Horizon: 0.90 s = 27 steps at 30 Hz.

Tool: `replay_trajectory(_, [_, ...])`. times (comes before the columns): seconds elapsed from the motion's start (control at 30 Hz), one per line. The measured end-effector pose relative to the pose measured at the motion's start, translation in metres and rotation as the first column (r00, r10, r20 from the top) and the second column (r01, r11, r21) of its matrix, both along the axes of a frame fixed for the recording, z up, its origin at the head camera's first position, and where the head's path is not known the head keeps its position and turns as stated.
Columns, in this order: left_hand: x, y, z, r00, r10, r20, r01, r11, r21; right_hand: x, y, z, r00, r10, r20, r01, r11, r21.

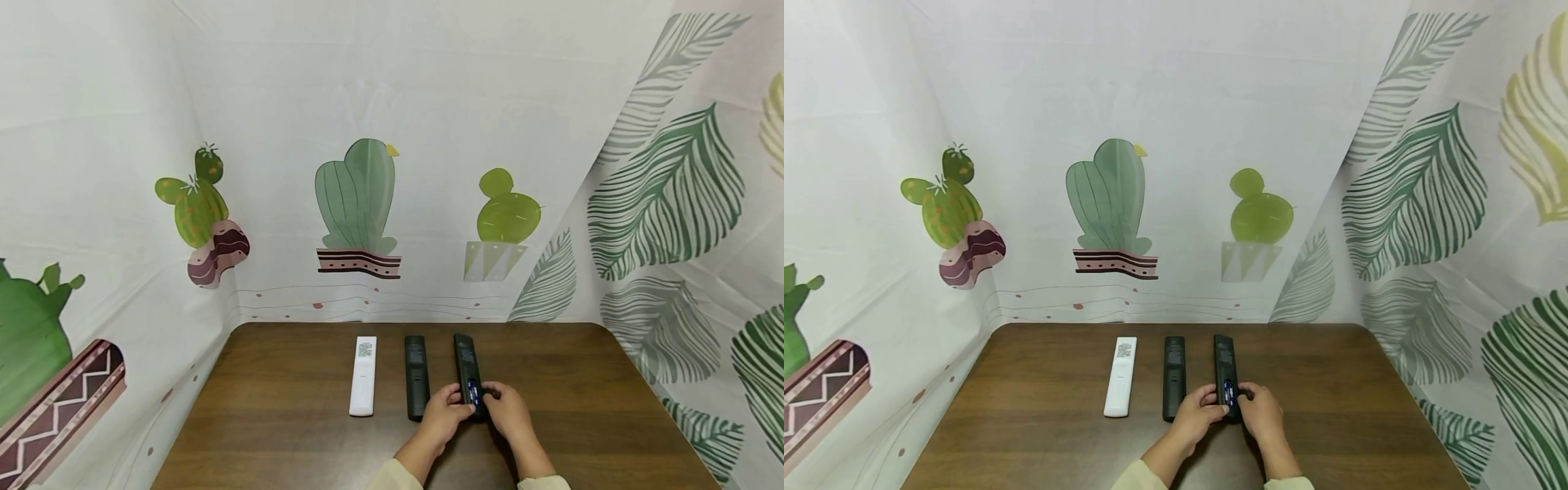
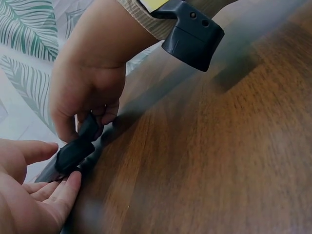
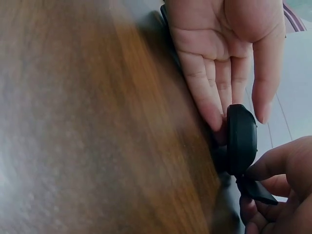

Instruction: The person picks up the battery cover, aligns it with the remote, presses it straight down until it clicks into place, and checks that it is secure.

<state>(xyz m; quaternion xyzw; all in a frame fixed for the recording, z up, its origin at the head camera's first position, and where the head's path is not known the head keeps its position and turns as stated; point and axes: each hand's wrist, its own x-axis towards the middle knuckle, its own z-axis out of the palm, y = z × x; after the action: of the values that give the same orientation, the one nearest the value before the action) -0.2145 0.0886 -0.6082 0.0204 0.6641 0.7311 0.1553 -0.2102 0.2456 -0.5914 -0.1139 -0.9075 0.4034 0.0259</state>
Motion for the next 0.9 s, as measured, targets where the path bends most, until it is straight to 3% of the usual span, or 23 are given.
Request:
replay_trajectory(0.5, [0.0006, 0.0006, -0.0034, 1.000, 0.005, -0.005, -0.006, 1.000, -0.031, 0.0037, -0.0016, 0.0042, 1.000, -0.001, 0.008, 0.001, 1.000, -0.014])
replay_trajectory(0.9, [0.0029, -0.0022, -0.0022, 0.999, -0.014, 0.033, 0.010, 0.992, 0.128, 0.0062, -0.0027, 0.0098, 1.000, -0.003, 0.003, 0.003, 1.000, -0.025])
